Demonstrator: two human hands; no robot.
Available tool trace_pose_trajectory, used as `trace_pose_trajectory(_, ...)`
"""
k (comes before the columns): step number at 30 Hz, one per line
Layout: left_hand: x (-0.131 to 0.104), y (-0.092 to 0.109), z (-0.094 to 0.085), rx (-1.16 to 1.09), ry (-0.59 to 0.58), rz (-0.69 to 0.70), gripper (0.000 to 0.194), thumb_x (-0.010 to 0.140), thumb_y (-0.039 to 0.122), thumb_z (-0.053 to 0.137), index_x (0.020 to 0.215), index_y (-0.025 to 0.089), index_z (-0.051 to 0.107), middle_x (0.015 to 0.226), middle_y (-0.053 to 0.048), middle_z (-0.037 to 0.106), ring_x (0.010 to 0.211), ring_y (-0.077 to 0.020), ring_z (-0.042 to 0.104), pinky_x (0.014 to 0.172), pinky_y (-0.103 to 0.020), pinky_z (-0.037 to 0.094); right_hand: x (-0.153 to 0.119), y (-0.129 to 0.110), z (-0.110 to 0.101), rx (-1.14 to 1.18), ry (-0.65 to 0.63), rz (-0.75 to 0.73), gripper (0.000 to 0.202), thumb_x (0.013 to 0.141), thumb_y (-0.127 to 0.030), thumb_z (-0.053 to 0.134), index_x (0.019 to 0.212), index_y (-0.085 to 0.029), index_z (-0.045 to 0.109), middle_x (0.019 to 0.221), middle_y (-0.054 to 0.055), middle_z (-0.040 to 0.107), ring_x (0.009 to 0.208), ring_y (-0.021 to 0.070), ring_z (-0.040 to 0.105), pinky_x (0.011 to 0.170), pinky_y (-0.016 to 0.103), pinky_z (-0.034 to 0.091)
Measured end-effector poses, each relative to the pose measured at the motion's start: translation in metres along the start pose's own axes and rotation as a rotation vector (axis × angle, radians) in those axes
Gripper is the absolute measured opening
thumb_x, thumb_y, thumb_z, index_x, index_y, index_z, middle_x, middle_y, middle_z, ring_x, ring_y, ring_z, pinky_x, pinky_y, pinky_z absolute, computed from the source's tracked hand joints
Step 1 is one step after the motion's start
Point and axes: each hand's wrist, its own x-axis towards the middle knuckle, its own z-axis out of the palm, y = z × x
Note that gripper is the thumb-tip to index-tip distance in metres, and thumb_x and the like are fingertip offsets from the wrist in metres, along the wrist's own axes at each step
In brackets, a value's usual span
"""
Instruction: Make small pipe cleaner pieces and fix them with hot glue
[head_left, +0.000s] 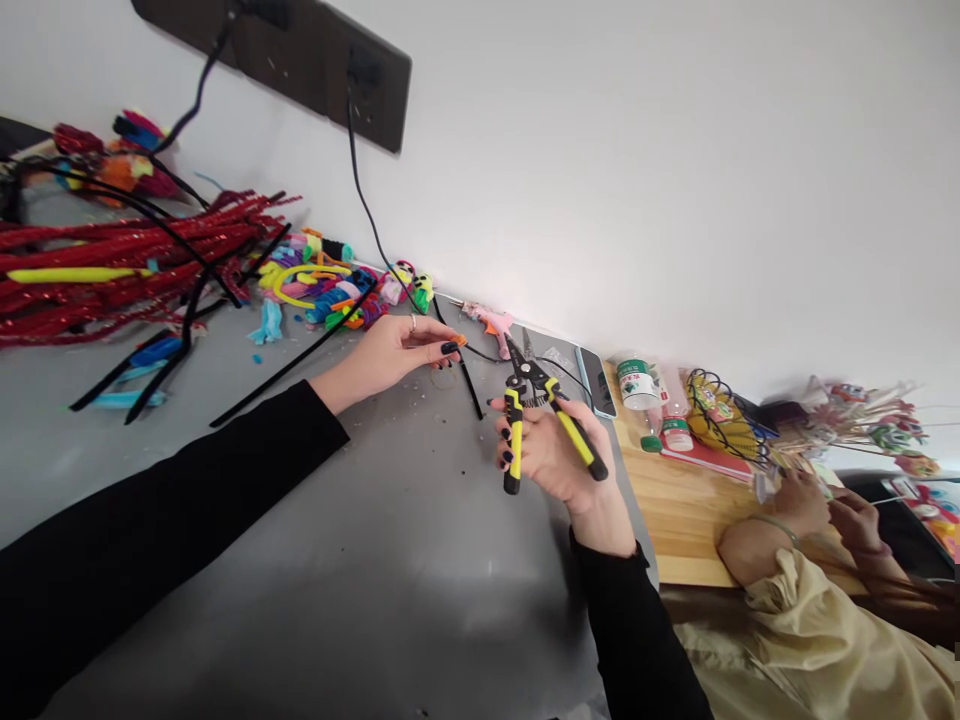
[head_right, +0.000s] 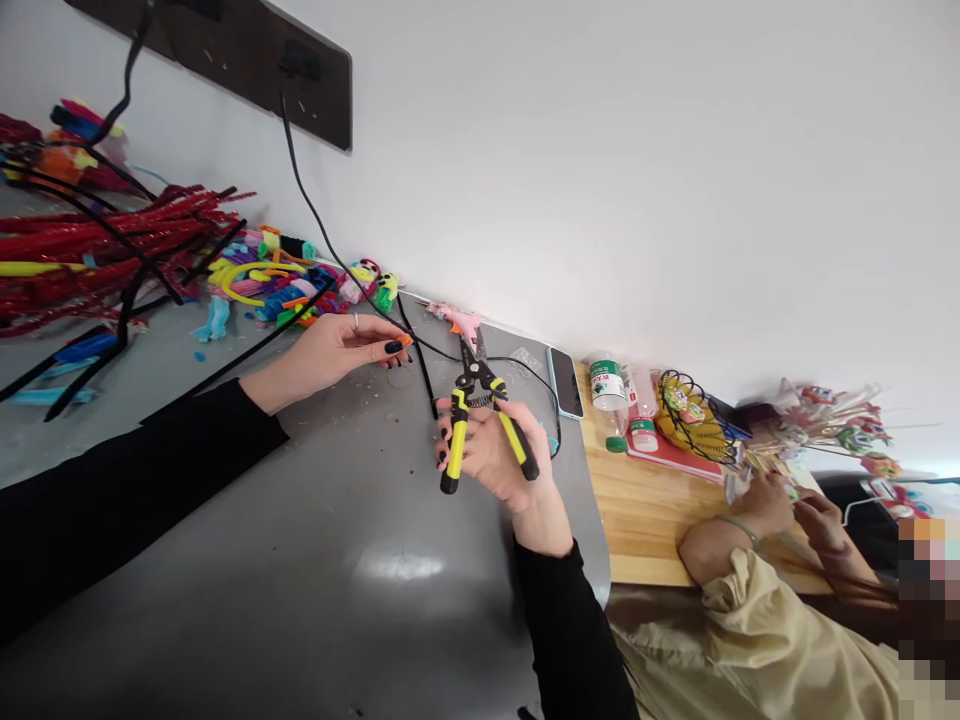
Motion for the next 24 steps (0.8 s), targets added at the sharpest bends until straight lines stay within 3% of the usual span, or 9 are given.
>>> trace_pose_trajectory(2, 0.000, 0.000, 0.000, 0.011, -0.005, 0.000, 0.045, 0.078, 0.051, 0.086, 0.106, 0.015, 0.081, 0.110, -0.014, 0.082, 0.099, -0.0281, 0.078, 0.083, -0.034, 0.065, -0.009, 0.000, 0.005, -0.009, 0.166, -0.096, 0.058, 0.093, -0.069, 0.041, 0.111, -0.021, 0.069, 0.109, 0.015, 0.076, 0.086, 0.0260, 0.069, 0.070, 0.040, 0.057)
trace_pose_trajectory(4, -0.001, 0.001, 0.001, 0.013, -0.006, -0.003, 0.043, 0.079, 0.050, 0.086, 0.106, 0.016, 0.082, 0.111, -0.014, 0.081, 0.099, -0.0280, 0.078, 0.084, -0.034, 0.065, -0.015, 0.002, 0.008, -0.030, 0.268, -0.103, 0.046, 0.094, -0.062, 0.051, 0.109, -0.024, 0.071, 0.112, 0.012, 0.076, 0.081, 0.0239, 0.069, 0.066, 0.037, 0.055)
trace_pose_trajectory(7, -0.003, 0.000, 0.001, -0.002, 0.004, -0.010, 0.045, 0.076, 0.052, 0.087, 0.103, 0.016, 0.081, 0.111, -0.014, 0.081, 0.099, -0.0281, 0.079, 0.088, -0.036, 0.065, -0.012, 0.008, 0.005, -0.021, 0.256, -0.017, 0.045, 0.086, -0.061, 0.063, 0.105, -0.022, 0.074, 0.095, 0.008, 0.076, 0.070, 0.0207, 0.066, 0.060, 0.034, 0.053)
trace_pose_trajectory(10, -0.009, -0.002, -0.002, 0.007, 0.003, -0.012, 0.047, 0.073, 0.054, 0.087, 0.099, 0.016, 0.081, 0.110, -0.013, 0.082, 0.099, -0.0284, 0.079, 0.092, -0.038, 0.065, -0.004, 0.016, -0.002, 0.086, 0.204, -0.058, 0.047, 0.076, -0.057, 0.074, 0.105, -0.020, 0.073, 0.089, 0.006, 0.074, 0.070, 0.0190, 0.066, 0.061, 0.031, 0.053)
trace_pose_trajectory(14, -0.018, -0.007, -0.009, 0.058, 0.028, 0.003, 0.045, 0.075, 0.056, 0.085, 0.097, 0.017, 0.080, 0.109, -0.013, 0.082, 0.097, -0.0284, 0.079, 0.095, -0.041, 0.064, -0.005, 0.024, -0.003, 0.090, 0.304, -0.008, 0.045, 0.072, -0.057, 0.082, 0.093, -0.019, 0.070, 0.071, -0.001, 0.064, 0.054, 0.0120, 0.054, 0.048, 0.025, 0.042)
trace_pose_trajectory(18, -0.026, -0.012, -0.015, 0.060, 0.064, 0.032, 0.042, 0.078, 0.055, 0.082, 0.096, 0.018, 0.080, 0.106, -0.013, 0.082, 0.096, -0.0278, 0.079, 0.094, -0.040, 0.064, -0.013, 0.025, 0.001, 0.101, 0.309, -0.100, 0.050, 0.074, -0.058, 0.081, 0.104, -0.020, 0.070, 0.082, 0.001, 0.068, 0.061, 0.0133, 0.059, 0.058, 0.027, 0.050)
trace_pose_trajectory(21, -0.030, -0.015, -0.018, 0.089, 0.082, 0.039, 0.044, 0.078, 0.057, 0.079, 0.097, 0.018, 0.081, 0.102, -0.013, 0.082, 0.092, -0.0272, 0.079, 0.089, -0.038, 0.064, -0.016, 0.025, 0.000, -0.024, 0.319, -0.156, 0.048, 0.076, -0.061, 0.078, 0.100, -0.021, 0.067, 0.081, 0.001, 0.066, 0.060, 0.0130, 0.057, 0.058, 0.028, 0.049)
trace_pose_trajectory(24, -0.034, -0.017, -0.021, 0.185, 0.091, 0.061, 0.044, 0.080, 0.058, 0.075, 0.098, 0.018, 0.082, 0.100, -0.012, 0.082, 0.090, -0.0264, 0.077, 0.082, -0.034, 0.063, -0.015, 0.026, -0.003, -0.327, 0.441, -0.191, 0.045, 0.078, -0.060, 0.073, 0.098, -0.021, 0.065, 0.078, 0.000, 0.066, 0.057, 0.0128, 0.052, 0.055, 0.028, 0.045)
